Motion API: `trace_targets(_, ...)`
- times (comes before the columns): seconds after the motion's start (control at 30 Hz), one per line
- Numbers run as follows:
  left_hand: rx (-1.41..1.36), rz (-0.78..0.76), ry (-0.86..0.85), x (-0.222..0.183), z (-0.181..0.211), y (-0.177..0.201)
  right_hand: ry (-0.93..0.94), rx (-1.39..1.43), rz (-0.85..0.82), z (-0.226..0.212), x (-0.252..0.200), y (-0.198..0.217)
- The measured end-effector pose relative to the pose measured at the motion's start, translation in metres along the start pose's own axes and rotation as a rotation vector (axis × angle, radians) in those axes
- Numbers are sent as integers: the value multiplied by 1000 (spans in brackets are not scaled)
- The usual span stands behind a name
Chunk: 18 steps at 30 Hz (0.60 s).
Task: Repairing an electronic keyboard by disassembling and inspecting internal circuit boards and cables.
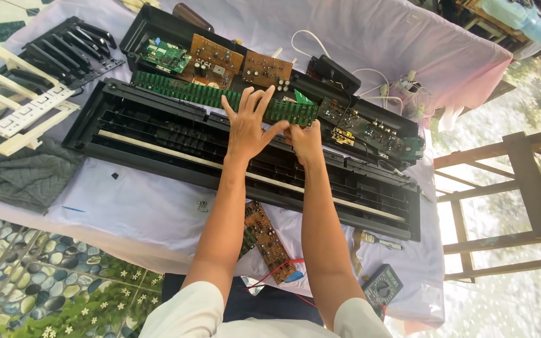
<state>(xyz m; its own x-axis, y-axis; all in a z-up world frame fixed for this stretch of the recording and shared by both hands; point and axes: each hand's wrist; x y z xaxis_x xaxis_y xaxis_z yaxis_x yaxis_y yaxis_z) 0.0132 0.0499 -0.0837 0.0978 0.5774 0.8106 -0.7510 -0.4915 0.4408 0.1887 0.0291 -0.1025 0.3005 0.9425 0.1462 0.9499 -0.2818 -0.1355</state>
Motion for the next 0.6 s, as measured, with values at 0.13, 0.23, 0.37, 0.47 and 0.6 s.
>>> trace_targets(0.13, -66, 66, -13, 4, -9, 3, 9, -13, -50, -145, -71, -81)
trace_targets(0.23, -77, 145, -63, 2, -18, -11, 34, -136, -191, -156, -77, -79)
trace_targets(0.37, -132, 253, -53, 6, -19, -15, 181, -124, -167, -133, -72, -83)
trace_targets(0.47, -125, 318, -8, -2, -18, -31, 313, -104, -42, -66, -55, -67)
trace_targets(0.6, -106, 342, 75, -10, -25, -43, 358, -76, -19, -37, -54, -69)
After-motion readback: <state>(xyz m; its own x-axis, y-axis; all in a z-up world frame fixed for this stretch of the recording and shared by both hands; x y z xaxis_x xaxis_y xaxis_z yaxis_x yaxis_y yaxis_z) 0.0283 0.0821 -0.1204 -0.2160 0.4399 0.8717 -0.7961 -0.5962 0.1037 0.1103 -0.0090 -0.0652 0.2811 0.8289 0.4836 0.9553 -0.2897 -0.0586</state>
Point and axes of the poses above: each hand's wrist, its own x-axis towards the middle knuckle, its own y-axis out of the back of the hand, z = x × y, and after that the axes turned 7 degrees about x, right-handed
